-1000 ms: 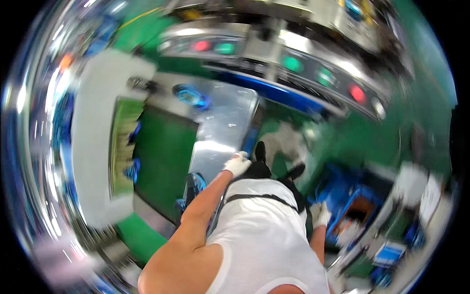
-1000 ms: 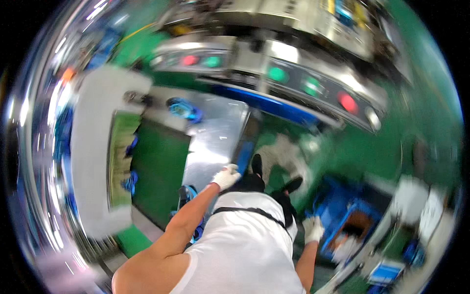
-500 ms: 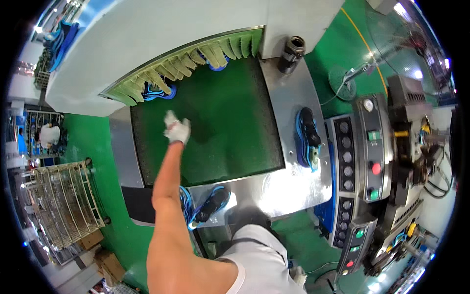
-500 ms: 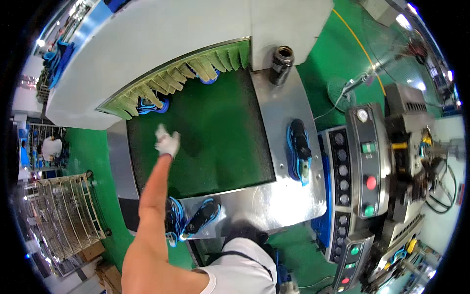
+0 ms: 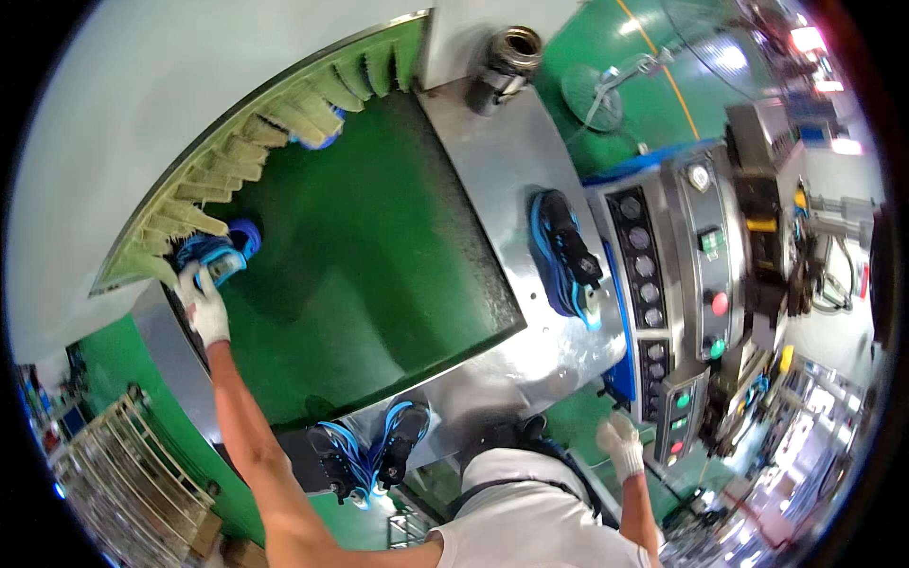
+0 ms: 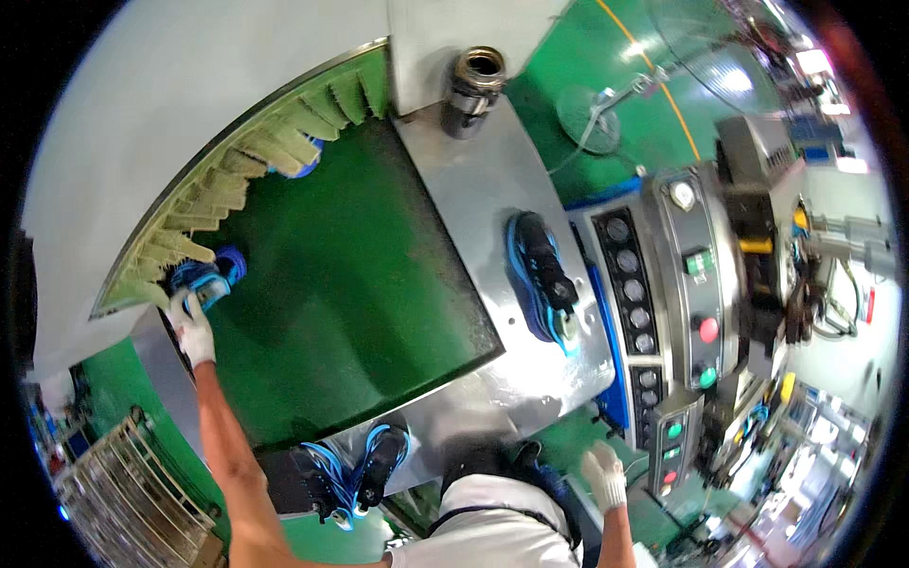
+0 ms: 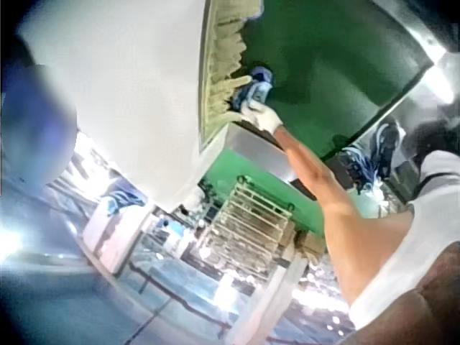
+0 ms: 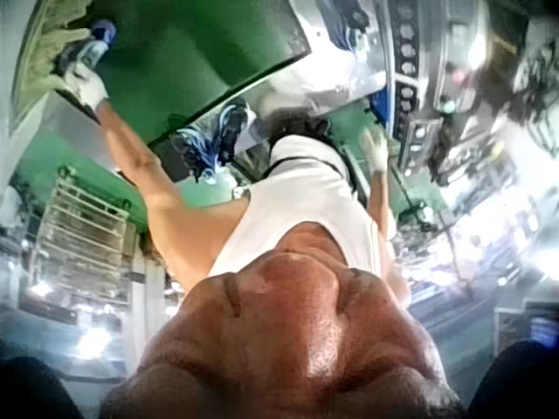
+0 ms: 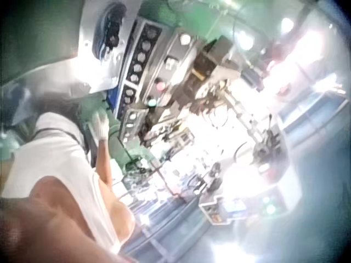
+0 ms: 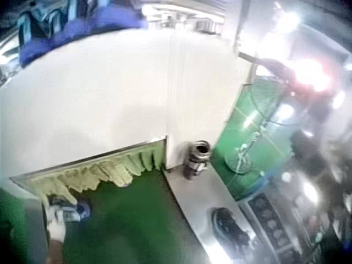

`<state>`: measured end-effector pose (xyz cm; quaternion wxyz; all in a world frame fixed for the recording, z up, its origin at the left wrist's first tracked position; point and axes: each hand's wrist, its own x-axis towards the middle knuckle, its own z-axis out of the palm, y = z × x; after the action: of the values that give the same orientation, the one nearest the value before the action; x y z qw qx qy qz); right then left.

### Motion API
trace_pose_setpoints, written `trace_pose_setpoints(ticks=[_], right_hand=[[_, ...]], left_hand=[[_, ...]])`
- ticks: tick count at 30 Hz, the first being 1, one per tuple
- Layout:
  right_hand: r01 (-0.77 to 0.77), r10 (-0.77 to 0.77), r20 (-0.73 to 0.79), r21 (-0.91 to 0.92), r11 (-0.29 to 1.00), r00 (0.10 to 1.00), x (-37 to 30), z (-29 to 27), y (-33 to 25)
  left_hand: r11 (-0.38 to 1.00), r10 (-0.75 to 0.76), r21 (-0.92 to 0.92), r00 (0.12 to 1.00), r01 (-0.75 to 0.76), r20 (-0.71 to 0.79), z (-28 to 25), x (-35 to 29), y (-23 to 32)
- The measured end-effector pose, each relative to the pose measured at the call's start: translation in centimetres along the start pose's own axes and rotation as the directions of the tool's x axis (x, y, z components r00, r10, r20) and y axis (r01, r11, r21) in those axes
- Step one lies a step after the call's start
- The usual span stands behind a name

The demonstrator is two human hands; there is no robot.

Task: The person repeatedly places blue and black shoe uppers onto a lasting machine, operates the machine via buttons, removes the shaped uppers, and places them onto a conveyor belt.

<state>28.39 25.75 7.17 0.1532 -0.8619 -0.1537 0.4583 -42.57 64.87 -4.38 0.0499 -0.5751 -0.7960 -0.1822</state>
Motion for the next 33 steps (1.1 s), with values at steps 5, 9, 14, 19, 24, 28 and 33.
trace_pose_setpoints(ticks=[5,9,14,19,24,28,33], right_hand=[[0.658,-0.564,0.348,-0.293,0.693,0.749,-0.3,8.2,-12.6],[0.872,-0.807,0.339,-0.26,0.415,0.484,-5.0,11.5,-18.3],[0.86,-0.874,0.137,-0.303,0.412,0.467,-3.4,6.4,-15.4],[0.419,-0.423,0.221,0.067,0.905,0.879,-6.8,-15.1,-11.1],[0.386,-0.34,-0.363,0.923,-0.003,0.867,-9.6,-23.4,2.7],[0.583,0.13,-0.573,0.811,-0.05,0.809,-9.9,-24.6,13.6],[0.703,0.495,-0.592,0.709,-0.056,0.636,-14.2,-22.4,20.0]], left_hand=[[0.961,0.012,-0.276,0.994,0.02,0.112,-2.9,-11.7,4.9],[0.799,0.433,-0.567,0.847,-0.202,0.309,-9.6,-20.6,22.1],[0.467,0.81,-0.832,0.522,-0.298,0.268,-18.9,-27.0,42.3],[-0.09,0.971,-0.939,0.18,-0.331,-0.157,-26.8,-29.5,60.1],[-0.128,0.959,-0.992,0.255,0.003,-0.123,-31.0,-38.5,75.9],[0.031,0.998,-0.981,0.043,0.19,0.04,-28.2,-51.7,90.1],[0.298,0.954,-0.901,0.057,-0.317,0.295,-19.7,-66.6,104.5]])
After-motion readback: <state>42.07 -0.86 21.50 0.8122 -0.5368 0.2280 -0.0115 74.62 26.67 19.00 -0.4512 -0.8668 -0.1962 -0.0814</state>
